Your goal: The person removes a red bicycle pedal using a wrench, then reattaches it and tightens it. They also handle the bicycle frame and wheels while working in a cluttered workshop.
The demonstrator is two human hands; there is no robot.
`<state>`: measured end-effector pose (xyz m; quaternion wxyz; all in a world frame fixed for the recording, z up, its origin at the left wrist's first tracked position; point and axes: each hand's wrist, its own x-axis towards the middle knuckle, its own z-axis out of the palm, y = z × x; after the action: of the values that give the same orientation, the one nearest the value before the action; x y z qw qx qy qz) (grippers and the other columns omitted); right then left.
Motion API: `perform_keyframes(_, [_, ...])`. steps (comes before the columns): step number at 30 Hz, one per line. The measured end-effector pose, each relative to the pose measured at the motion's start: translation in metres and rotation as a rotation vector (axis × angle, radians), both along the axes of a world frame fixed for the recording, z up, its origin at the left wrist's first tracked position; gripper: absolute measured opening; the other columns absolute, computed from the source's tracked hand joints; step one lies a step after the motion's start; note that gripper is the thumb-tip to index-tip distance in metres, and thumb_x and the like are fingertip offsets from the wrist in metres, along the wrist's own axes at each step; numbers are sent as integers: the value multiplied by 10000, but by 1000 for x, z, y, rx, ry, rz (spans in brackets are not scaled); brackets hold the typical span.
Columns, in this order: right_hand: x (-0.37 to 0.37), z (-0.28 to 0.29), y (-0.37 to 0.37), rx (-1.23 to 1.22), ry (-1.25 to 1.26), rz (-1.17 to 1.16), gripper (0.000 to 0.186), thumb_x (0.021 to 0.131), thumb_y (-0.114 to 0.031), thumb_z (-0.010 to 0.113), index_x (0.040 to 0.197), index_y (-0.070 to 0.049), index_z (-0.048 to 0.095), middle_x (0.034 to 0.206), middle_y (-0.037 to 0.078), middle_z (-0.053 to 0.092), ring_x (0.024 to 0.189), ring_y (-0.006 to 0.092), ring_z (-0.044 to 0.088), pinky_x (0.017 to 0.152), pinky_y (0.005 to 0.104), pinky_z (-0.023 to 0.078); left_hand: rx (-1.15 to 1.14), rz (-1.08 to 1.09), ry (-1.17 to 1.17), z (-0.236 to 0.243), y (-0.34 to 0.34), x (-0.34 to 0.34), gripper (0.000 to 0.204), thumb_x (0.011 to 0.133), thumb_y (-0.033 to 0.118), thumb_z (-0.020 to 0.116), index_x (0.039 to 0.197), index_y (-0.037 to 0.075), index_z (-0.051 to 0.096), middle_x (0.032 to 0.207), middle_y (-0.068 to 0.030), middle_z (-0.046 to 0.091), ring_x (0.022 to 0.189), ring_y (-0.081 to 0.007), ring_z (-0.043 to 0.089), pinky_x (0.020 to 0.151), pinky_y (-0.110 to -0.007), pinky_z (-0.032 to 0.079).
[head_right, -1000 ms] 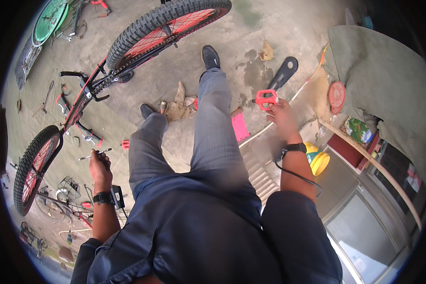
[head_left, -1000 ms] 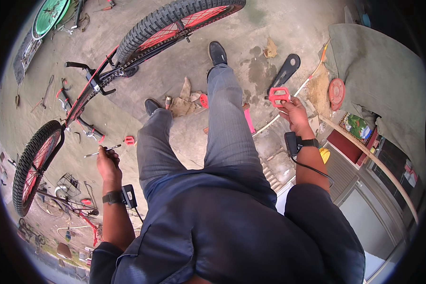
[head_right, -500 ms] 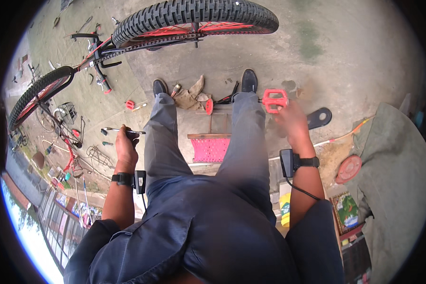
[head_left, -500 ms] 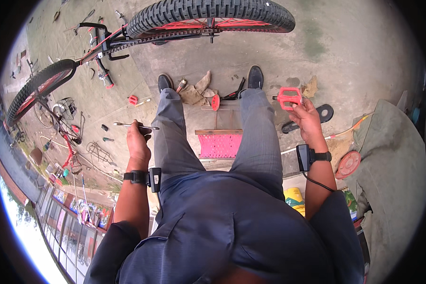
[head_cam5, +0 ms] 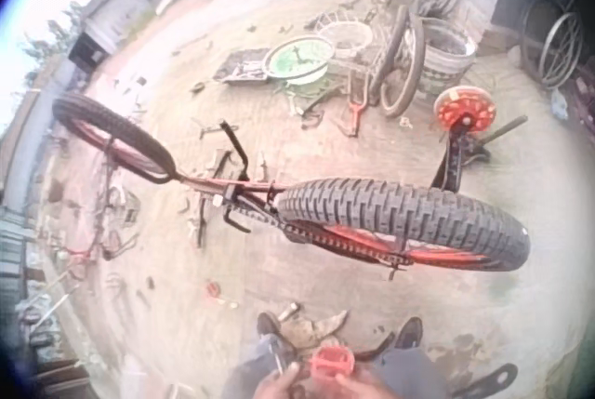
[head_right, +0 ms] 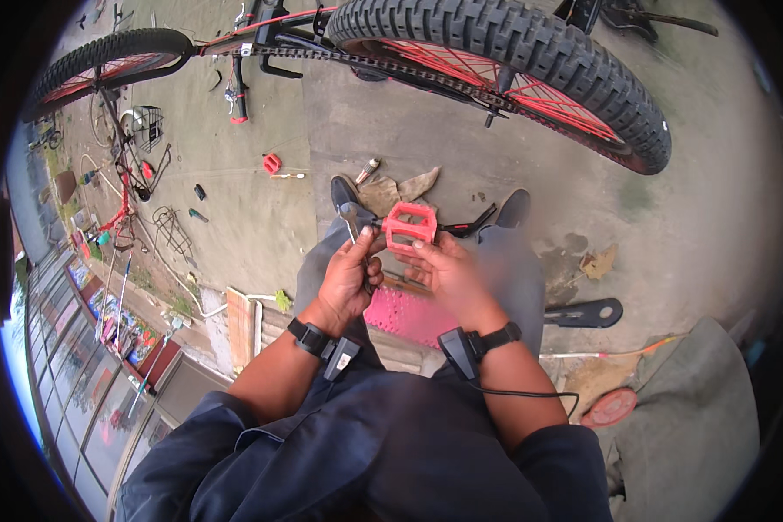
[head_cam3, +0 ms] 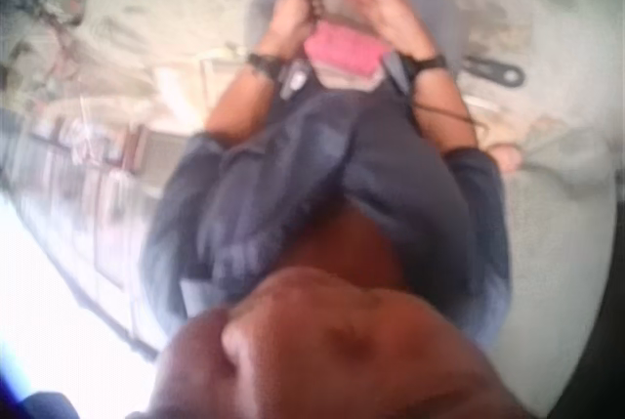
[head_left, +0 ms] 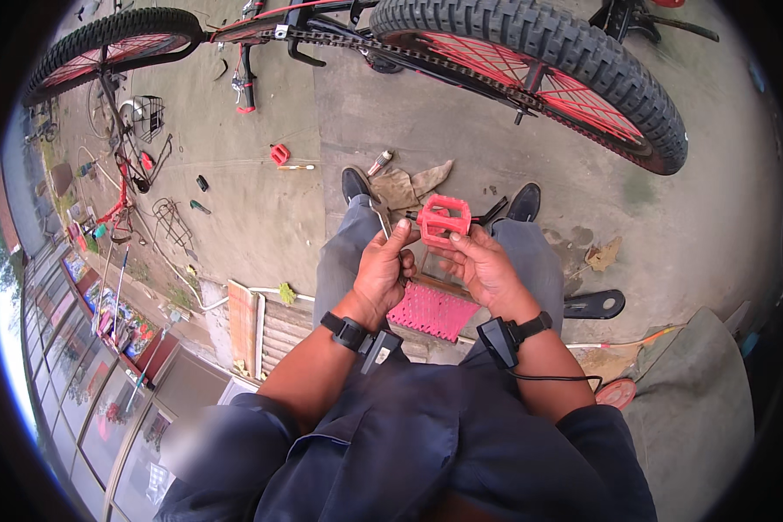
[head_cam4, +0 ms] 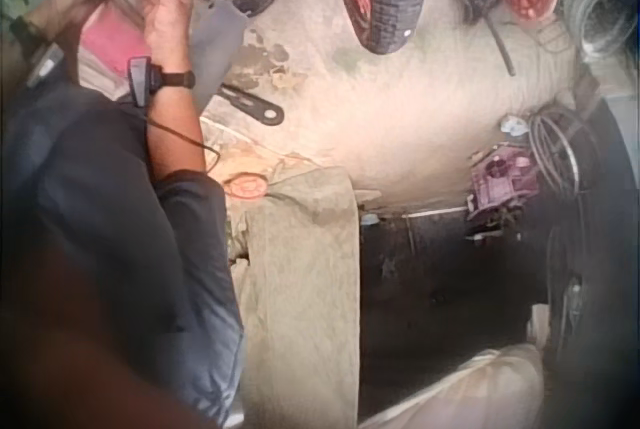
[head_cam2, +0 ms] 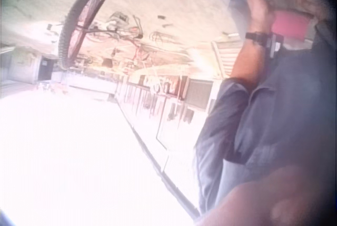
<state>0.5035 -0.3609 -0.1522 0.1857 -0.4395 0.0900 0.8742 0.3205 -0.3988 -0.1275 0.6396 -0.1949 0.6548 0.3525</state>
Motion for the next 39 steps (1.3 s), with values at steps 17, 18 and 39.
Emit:
perform_keyframes(17, [-17,-149,11,340,-357,769,460,960,-279,686,1306,-21,524,1071,49,658,955,150,662,780,287,527,188,-657,402,-150,-9,-103,225,870,173,756,960,11,629,764,-8,612,683,-92,540,610,-274,457])
perform_keyframes(18, [-9,-156,22,377,-419,759,444,961,-271,684,1296,-21,532,1062,50,661,953,148,660,778,286,524,219,-736,466,-160,-5,-109,240,860,176,759,968,5,629,768,-14,616,688,-99,549,624,-279,468])
perform_keyframes(39, [-20,-152,79,1158,-491,698,389,947,-236,698,1205,34,592,1048,82,657,926,120,616,799,283,517,597,-852,790,-186,57,-113,281,833,202,759,967,-13,639,793,-69,665,732,-144,619,669,-324,512])
